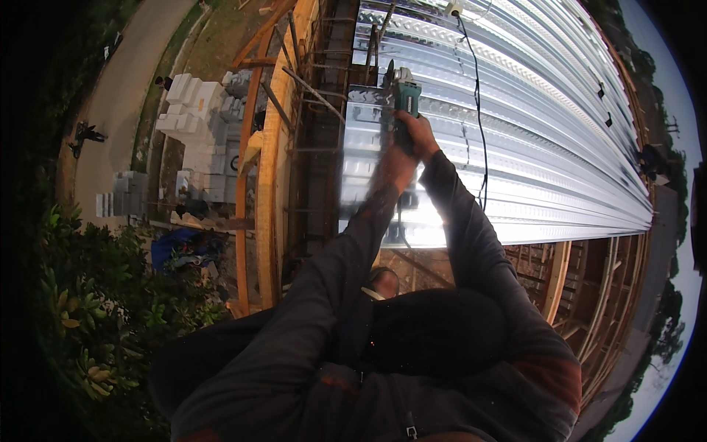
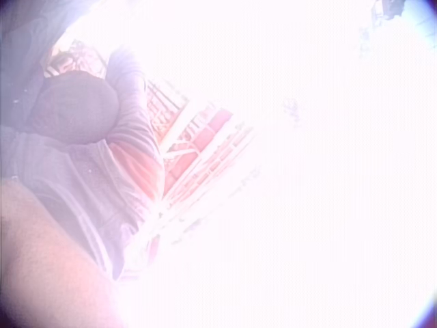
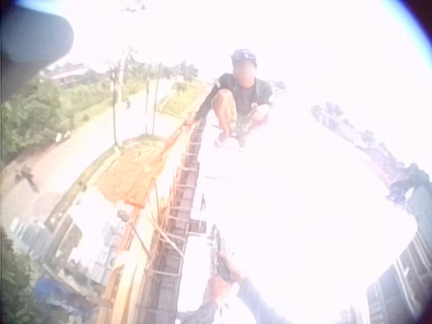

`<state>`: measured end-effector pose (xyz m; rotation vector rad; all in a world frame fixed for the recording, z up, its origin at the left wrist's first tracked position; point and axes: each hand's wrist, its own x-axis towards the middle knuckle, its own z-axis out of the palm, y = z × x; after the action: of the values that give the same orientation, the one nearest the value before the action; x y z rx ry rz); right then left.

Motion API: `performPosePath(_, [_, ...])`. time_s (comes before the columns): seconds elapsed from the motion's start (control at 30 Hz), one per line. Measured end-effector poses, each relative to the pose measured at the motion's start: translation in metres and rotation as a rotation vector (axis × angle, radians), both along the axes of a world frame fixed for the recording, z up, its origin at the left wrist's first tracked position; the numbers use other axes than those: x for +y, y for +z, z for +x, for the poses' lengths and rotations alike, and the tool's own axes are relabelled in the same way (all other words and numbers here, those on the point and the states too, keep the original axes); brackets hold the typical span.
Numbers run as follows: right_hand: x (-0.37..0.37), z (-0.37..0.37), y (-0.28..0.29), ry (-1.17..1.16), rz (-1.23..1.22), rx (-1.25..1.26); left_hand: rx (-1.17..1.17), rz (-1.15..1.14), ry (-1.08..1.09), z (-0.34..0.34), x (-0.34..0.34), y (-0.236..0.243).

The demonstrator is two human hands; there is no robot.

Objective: The person uses an angle grinder to cut corrugated metal sheets on a roof. They reposition the sheets and continue cutting along the edges while another worker is present nearby.

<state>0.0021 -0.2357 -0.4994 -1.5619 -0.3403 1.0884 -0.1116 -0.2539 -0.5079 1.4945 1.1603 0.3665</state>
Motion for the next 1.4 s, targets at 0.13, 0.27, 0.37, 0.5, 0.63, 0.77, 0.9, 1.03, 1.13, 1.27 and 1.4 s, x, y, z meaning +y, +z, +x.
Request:
performPosePath(0.13, [-0.001,0.006,-0.004,-0.001,0.024,0.007,-0.018,0.017,-0.028,0.005,0.001,0.001])
performPosePath(0.27, [0.005,0.005,0.0,-0.017,0.008,-0.009,-0.019,0.028,-0.046,0.005,0.007,0.003])
performPosePath(0.37, [0.01,0.01,-0.004,-0.021,-0.026,-0.003,0.019,0.032,-0.021,0.008,0.008,0.006])
performPosePath(0.5, [0.011,0.016,-0.009,-0.017,-0.051,0.006,-0.044,-0.014,-0.003,0.005,0.008,0.012])
performPosePath(0.63, [0.011,0.016,-0.008,0.009,-0.031,0.083,-0.023,-0.01,0.02,0.002,0.007,0.019])
performPosePath(0.77, [0.012,0.018,-0.003,0.03,-0.028,0.119,0.07,-0.032,-0.011,0.007,0.012,0.015])
performPosePath(0.9, [0.017,0.019,-0.002,0.007,-0.046,0.071,0.043,-0.046,-0.033,0.014,0.017,0.003])
performPosePath(1.03, [0.02,0.018,0.0,-0.003,-0.043,0.062,-0.008,-0.011,0.007,0.021,0.017,-0.011])
performPosePath(1.13, [0.019,0.019,-0.001,0.025,-0.038,0.06,-0.024,0.013,0.023,0.024,0.015,-0.023])
performPosePath(1.27, [0.015,0.021,-0.003,0.023,-0.024,0.065,-0.052,0.019,0.027,0.019,0.012,-0.005])
performPosePath(1.4, [0.018,0.012,-0.001,0.012,-0.043,0.064,-0.007,-0.009,-0.039,0.013,0.016,-0.008])
